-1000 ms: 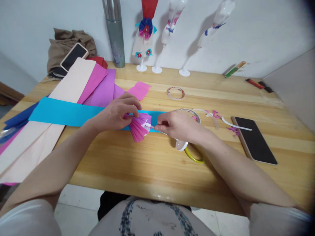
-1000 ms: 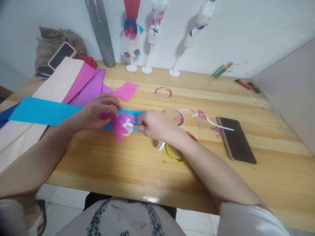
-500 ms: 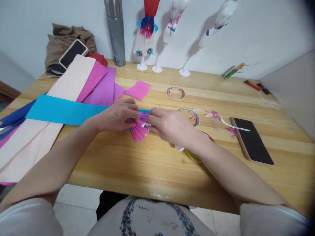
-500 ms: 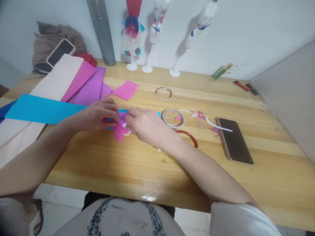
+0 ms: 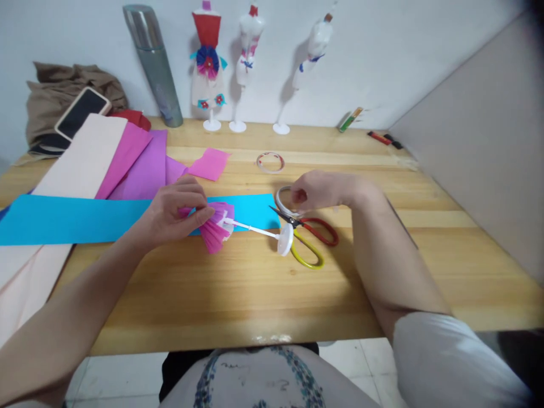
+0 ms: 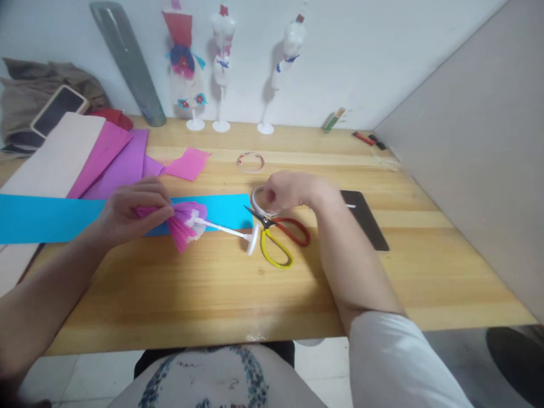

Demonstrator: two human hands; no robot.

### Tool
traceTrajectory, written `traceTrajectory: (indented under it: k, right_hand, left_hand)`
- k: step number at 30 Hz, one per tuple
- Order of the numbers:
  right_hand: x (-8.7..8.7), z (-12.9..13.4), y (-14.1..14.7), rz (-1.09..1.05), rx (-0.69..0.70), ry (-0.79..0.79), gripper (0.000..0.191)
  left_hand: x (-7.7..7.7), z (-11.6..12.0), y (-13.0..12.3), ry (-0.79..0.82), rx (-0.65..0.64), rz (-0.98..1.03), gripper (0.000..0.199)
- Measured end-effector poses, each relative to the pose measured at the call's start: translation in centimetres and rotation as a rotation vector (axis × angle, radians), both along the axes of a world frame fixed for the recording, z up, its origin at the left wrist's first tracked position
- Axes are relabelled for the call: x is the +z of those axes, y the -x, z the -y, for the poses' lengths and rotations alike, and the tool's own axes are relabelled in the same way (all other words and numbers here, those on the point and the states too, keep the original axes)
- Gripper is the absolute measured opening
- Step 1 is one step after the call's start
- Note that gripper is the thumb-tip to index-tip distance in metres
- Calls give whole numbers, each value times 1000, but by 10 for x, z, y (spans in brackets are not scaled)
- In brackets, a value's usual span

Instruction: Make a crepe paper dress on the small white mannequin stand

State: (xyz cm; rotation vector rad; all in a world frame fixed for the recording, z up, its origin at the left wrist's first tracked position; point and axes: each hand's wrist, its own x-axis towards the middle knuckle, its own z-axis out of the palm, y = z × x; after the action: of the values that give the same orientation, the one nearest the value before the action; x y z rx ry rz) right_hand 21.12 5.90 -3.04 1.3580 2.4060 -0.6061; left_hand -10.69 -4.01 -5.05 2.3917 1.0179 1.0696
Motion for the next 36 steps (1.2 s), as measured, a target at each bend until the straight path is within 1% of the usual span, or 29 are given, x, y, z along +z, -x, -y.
traceTrajectory:
  k: [1,2,5,7,9,11,12,13,15,17,19,20,22,24,26,30,33,36]
  right_hand:
    - [-4,-2,2,40,36,35,17]
    - [-8,-3,6,24,93,89,13]
    - [-13,-5,13,-27,143,148,8]
    - [-9,-6,11,-73,144,149,11]
    - [-1,-7,6,-129,130,139,14]
    - [9,-7,-2,-194,110,121,13]
    - [12,-7,-5,-268,79,139,12]
    - [15,-8,-8,-373,33,176,10]
    - [17,-7,-9,-624,-81,265,7]
    - [17,-6,-4,-865,-185,328,8]
    - [15,-1,5,-1013,-227,340,12]
    - [14,2,10,-1071,-240,362,13]
    - [14,9,20,-1190,-272,449,12]
    - [14,15,27,-1310,-317,546,11]
    - [13,20,32,-1391,-357,611,11]
    - [8,21,39,-1444,-421,676,10]
    - [3,21,44,-1453,-446,710,11]
    - [2,22,46,-1437,-432,728,21]
  left_hand:
    - [2,2,-4,0,1,13,32]
    - [5,3,-8,6,5,21,31]
    - [17,7,-20,64,32,28,31]
    - [28,7,-28,143,60,25,29]
    - [38,4,-37,241,94,8,24]
    - [44,0,-47,332,106,-40,20]
    - [45,-3,-53,362,103,-72,19]
    - [45,-5,-58,371,97,-91,19]
    - [41,-10,-71,338,102,-94,17]
    - [35,-13,-83,222,132,-46,16]
    - [32,-16,-94,58,145,-11,18]
    - [31,-18,-99,1,152,-22,18]
    - [31,-21,-106,-76,194,-48,19]
    - [31,-24,-110,-109,236,-54,23]
    - [30,-27,-111,-110,259,-22,28]
    - [27,-31,-105,-24,257,43,32]
    - [25,-34,-99,38,233,63,30]
    - [24,-36,-95,59,224,90,21]
